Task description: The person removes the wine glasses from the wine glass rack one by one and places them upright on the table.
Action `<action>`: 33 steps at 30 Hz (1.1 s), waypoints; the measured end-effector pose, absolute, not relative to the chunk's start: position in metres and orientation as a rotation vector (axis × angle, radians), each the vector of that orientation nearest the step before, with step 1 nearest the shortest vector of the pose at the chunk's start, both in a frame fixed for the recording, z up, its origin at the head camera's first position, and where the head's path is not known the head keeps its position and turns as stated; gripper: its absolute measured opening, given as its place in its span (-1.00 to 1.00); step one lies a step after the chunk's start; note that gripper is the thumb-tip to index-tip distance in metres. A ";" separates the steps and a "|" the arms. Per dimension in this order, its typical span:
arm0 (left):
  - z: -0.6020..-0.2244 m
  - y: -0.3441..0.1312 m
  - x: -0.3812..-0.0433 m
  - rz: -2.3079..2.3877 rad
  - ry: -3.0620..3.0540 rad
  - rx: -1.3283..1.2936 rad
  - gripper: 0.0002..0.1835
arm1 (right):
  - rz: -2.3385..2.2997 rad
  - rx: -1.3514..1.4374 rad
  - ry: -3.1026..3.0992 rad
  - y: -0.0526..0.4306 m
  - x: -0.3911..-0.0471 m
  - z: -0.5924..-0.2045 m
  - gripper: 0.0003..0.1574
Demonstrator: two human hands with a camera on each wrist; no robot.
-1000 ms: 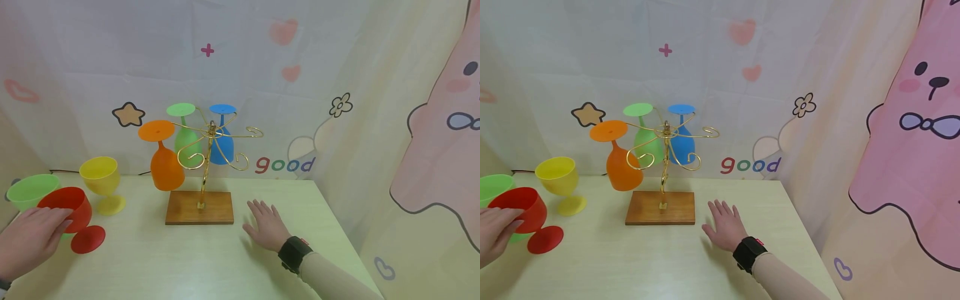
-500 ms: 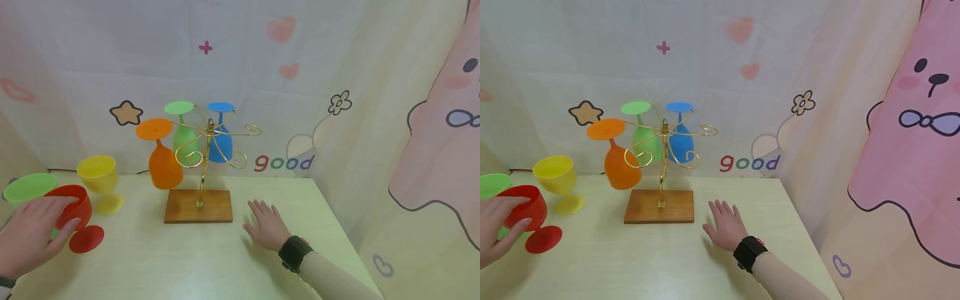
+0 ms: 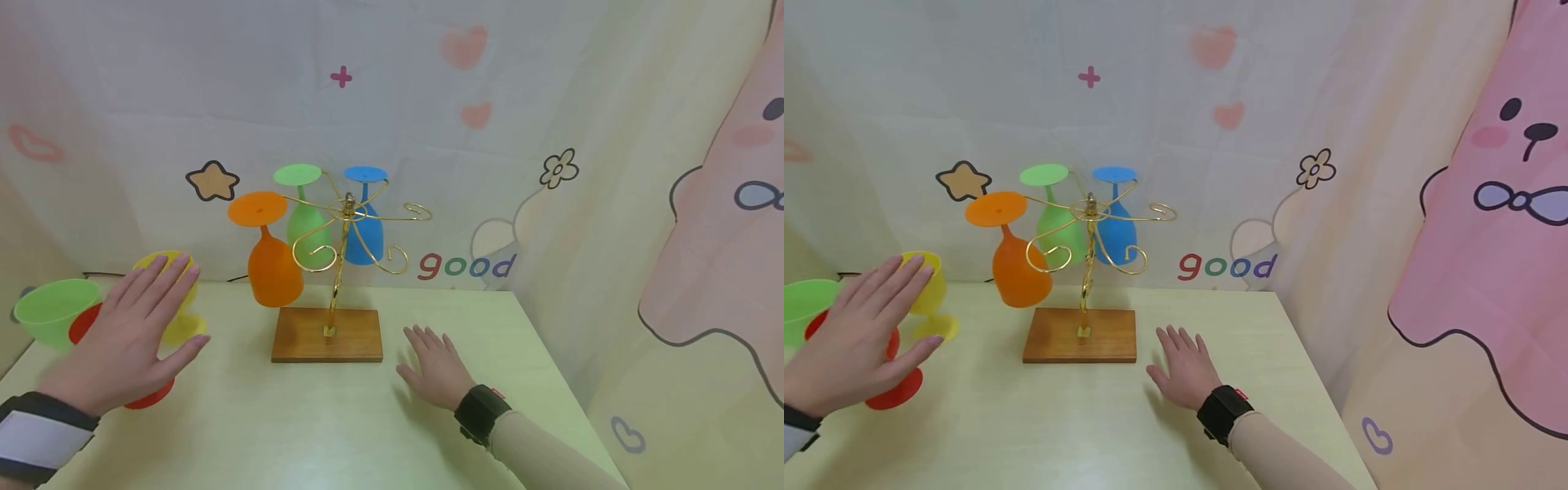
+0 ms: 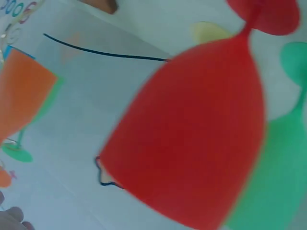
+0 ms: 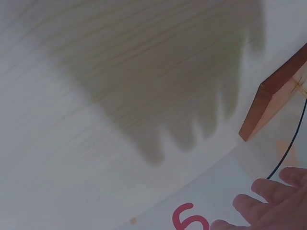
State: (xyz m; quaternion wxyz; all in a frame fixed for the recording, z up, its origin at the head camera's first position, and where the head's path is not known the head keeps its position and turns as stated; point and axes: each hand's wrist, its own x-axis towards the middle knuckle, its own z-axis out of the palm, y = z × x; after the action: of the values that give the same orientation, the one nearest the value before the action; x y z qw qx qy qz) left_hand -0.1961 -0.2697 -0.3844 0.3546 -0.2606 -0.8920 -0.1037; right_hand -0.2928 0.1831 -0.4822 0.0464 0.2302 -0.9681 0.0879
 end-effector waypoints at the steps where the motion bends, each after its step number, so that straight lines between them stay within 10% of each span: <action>1: -0.380 -0.262 -0.198 -0.256 -2.295 -0.689 -0.10 | 0.275 0.699 -2.957 0.183 -0.293 -0.483 -0.11; 16: -0.341 -0.172 -0.227 -0.137 -2.259 -0.850 -0.05 | 0.320 0.689 -2.981 0.187 -0.292 -0.486 -0.12; 33: -0.326 -0.144 -0.246 -0.316 -2.055 -0.984 -0.47 | 0.342 0.682 -3.013 0.187 -0.291 -0.494 -0.11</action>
State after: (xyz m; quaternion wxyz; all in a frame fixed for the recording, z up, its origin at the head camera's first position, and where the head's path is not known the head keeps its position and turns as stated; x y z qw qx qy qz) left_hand -0.2459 -0.1436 -0.3261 0.4085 -0.3904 -0.8155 -0.1253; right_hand -0.2908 0.1874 -0.4937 0.0166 0.2195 -0.9693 0.1099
